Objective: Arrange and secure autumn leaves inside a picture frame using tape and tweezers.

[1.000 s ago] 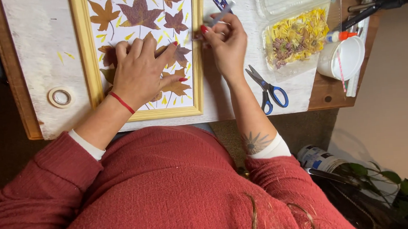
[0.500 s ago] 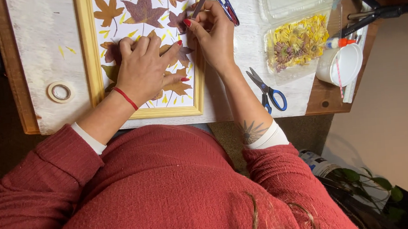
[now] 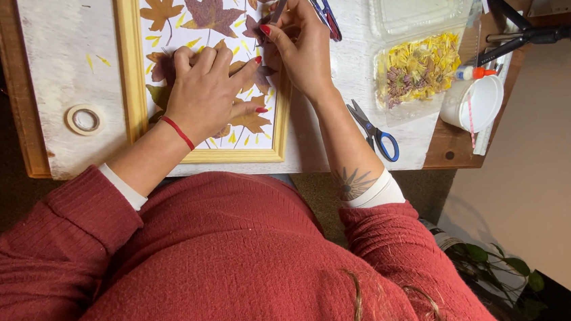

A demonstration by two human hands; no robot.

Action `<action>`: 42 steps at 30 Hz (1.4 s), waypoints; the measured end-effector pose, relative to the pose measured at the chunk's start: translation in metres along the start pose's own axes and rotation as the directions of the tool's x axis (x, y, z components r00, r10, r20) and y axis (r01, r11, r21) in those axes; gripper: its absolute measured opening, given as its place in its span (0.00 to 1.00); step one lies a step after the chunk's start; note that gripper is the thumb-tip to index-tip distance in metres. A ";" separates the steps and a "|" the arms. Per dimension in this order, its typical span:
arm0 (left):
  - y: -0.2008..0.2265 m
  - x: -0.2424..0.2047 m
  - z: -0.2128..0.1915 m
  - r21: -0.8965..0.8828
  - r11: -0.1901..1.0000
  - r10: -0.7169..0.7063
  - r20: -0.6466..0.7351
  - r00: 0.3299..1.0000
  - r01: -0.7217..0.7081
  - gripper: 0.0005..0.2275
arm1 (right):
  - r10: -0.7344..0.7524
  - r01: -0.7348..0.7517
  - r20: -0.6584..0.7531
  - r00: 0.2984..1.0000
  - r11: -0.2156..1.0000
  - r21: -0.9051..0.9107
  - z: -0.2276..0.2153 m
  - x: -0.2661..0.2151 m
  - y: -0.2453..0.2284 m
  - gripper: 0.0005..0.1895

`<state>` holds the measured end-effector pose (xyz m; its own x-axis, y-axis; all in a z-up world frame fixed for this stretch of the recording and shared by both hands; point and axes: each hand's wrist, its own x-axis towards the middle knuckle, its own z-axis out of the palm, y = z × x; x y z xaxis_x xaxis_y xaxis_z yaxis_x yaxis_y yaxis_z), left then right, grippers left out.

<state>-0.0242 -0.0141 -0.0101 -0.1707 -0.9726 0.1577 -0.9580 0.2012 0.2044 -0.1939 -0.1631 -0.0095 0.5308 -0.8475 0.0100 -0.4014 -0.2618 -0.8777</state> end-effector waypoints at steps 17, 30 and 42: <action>-0.007 -0.023 -0.016 -0.103 0.995 -0.005 -0.055 0.998 -0.001 0.27 | 0.239 -0.182 -0.153 0.959 0.932 0.313 0.006 -0.013 0.027 0.12; -0.002 -0.008 -0.002 -0.010 1.000 0.014 -0.080 0.997 -0.015 0.29 | 0.166 -0.131 -0.222 0.961 0.977 0.165 0.012 -0.016 0.021 0.11; -0.015 -0.013 -0.032 -0.204 0.979 -0.035 -0.044 0.998 0.025 0.29 | 0.175 -0.125 -0.193 0.965 0.961 0.247 0.011 -0.018 0.030 0.10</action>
<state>-0.0006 -0.0006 0.0156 -0.1268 -0.9730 0.1931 -0.8947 0.1963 0.4013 -0.2067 -0.1507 -0.0412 0.2975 -0.9533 -0.0515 -0.2678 -0.0316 -0.9630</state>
